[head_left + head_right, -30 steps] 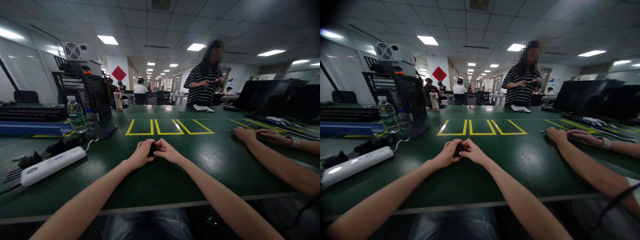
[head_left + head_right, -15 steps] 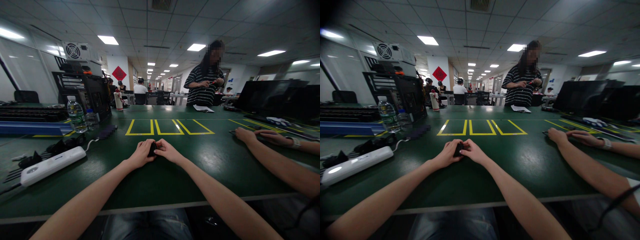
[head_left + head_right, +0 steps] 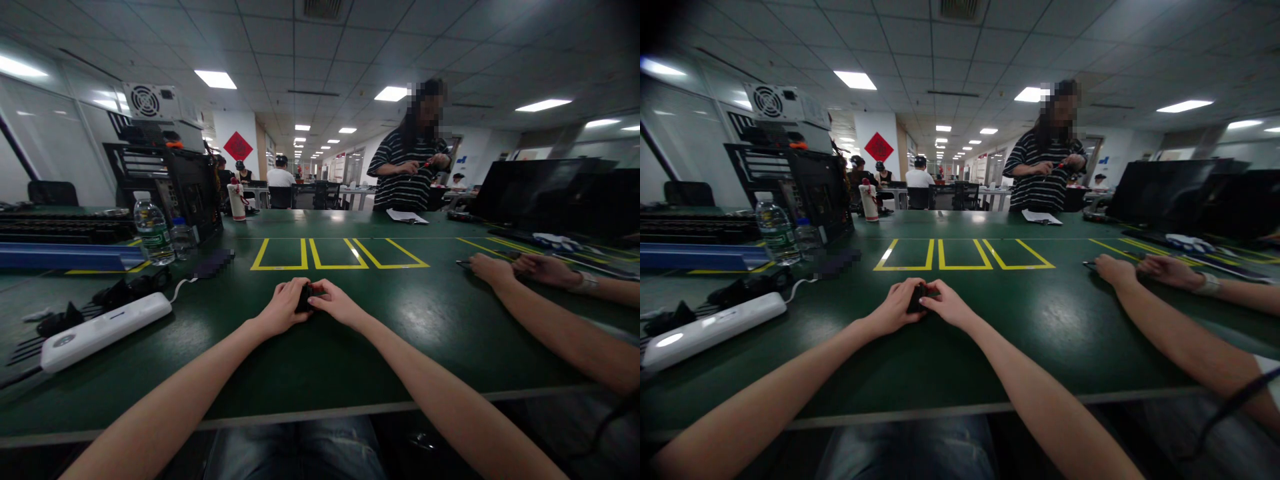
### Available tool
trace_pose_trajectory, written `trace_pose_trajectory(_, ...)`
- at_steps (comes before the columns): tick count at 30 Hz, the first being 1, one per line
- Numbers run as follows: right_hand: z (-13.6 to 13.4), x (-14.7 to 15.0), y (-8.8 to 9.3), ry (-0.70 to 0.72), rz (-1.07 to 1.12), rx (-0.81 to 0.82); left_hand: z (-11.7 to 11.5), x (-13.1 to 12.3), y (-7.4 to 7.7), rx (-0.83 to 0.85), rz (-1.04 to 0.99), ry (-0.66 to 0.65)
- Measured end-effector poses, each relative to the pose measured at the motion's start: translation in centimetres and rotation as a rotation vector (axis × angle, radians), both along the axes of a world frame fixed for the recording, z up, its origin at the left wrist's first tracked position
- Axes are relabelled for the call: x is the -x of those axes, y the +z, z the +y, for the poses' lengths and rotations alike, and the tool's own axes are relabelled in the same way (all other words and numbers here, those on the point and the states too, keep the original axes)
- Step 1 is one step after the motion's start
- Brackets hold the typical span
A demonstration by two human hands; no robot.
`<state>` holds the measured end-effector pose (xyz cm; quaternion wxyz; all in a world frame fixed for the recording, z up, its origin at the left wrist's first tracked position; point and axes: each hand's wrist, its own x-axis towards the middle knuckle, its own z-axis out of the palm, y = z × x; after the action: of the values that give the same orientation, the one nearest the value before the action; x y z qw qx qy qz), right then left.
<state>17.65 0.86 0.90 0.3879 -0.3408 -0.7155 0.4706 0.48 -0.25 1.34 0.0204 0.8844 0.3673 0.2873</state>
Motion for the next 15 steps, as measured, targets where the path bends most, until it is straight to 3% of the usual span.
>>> trace_pose_trajectory(11, -0.83, 0.05, 0.77, -0.003, 0.029, -0.074, 0.08, 0.02, -0.07, -0.003, -0.006, -0.005)
trace_pose_trajectory(15, -0.58, -0.05, 0.63, -0.014, -0.010, -0.017, 0.10, 0.00, -0.10, 0.000, -0.005, -0.006)
